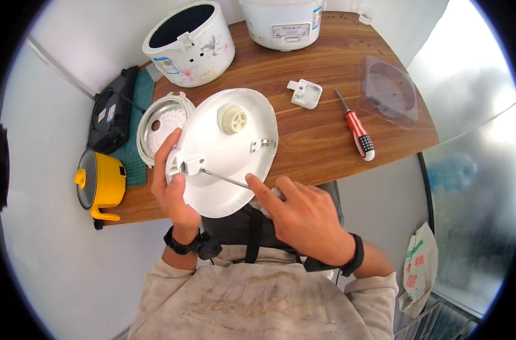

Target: The person disassembles a white plastic appliance lid using a screwdriver. They remove screws, separate the lid into its components, and place the parts on the table.

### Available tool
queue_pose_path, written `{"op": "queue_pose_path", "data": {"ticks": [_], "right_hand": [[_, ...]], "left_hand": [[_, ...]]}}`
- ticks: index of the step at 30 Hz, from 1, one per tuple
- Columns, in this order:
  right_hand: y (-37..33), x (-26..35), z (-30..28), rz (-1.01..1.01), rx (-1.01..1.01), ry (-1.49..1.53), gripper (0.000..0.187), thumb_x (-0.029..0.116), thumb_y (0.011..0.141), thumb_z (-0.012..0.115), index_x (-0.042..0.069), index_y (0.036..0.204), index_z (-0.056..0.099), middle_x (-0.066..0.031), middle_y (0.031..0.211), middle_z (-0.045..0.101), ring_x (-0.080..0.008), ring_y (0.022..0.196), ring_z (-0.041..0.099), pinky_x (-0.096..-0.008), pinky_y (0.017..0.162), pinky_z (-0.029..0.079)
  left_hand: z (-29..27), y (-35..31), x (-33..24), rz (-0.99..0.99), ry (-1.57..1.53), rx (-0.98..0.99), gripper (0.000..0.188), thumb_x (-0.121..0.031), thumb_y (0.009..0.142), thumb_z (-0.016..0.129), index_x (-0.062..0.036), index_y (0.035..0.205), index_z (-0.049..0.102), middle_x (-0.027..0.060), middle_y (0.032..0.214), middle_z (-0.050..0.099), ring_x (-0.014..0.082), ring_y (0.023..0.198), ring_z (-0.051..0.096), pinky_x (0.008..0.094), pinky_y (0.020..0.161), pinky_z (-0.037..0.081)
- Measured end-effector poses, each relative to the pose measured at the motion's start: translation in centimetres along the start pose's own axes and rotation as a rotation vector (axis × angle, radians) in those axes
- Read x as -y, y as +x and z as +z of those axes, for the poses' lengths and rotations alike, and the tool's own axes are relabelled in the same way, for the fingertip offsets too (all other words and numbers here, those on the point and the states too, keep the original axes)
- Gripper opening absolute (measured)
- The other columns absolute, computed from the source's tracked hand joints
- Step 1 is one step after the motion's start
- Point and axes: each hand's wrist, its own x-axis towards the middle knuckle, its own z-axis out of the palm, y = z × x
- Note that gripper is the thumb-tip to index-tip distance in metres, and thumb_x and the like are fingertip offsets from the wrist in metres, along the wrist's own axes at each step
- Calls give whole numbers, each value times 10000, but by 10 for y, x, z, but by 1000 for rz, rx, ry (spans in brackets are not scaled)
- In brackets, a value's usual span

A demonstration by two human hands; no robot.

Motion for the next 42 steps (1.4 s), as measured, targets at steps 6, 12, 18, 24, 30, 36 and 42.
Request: {"op": "queue_pose_path", "data": {"ticks": [6,12,18,24,30,36,42], "right_hand": [[12,-8,-27,-155,7,-352,522,92,796,674,153,1314,676,-10,792,458,-159,719,550,-314,601,430],[29,-15,-50,-356,-201,-638,413,127,789,680,170,1196,735,-9,848,494,-196,752,523,-357,746,421],[30,-15,-51,-337,-242,-672,439,140,772,711,198,1207,728,-16,869,522,-203,806,544,-395,817,424],[7,-27,-26,54,-114,99,483,97,859,711,175,1332,656,-63,839,550,-254,740,567,-382,703,469],[-9,-42,-11,333,-158,419,449,62,953,630,72,1398,570,-126,913,600,-317,752,578,-389,722,485],[-10,-60,-17,480,-152,360,467,43,931,619,27,1380,494,-202,979,628,-346,846,618,-409,824,498],[-14,-78,-1,578,-197,384,404,51,907,658,22,1272,486,-209,1037,684,-327,933,679,-380,881,518]], "left_hand": [[-1,0,-4,-22,12,38,622,-235,822,473,89,1345,567,243,1283,626,270,1166,606,352,1012,454],[2,-7,-13,-64,10,91,616,-223,819,477,87,1345,569,236,1257,635,256,1140,611,343,1001,458],[6,-6,-7,-31,-29,92,614,-212,832,478,90,1363,551,231,1290,614,240,1166,591,333,1016,440],[2,1,-1,-222,-200,77,612,-245,865,495,92,1373,539,201,1324,600,235,1214,570,329,1054,416],[-7,15,21,-456,-442,55,617,-284,914,494,73,1417,496,199,1360,585,250,1240,577,336,1058,446],[-13,30,37,-675,-612,76,597,-302,927,491,30,1423,487,178,1354,589,270,1232,587,374,1043,476],[-16,41,50,-821,-624,171,571,-317,943,497,0,1419,500,173,1351,594,275,1204,599,391,1032,483]]}}
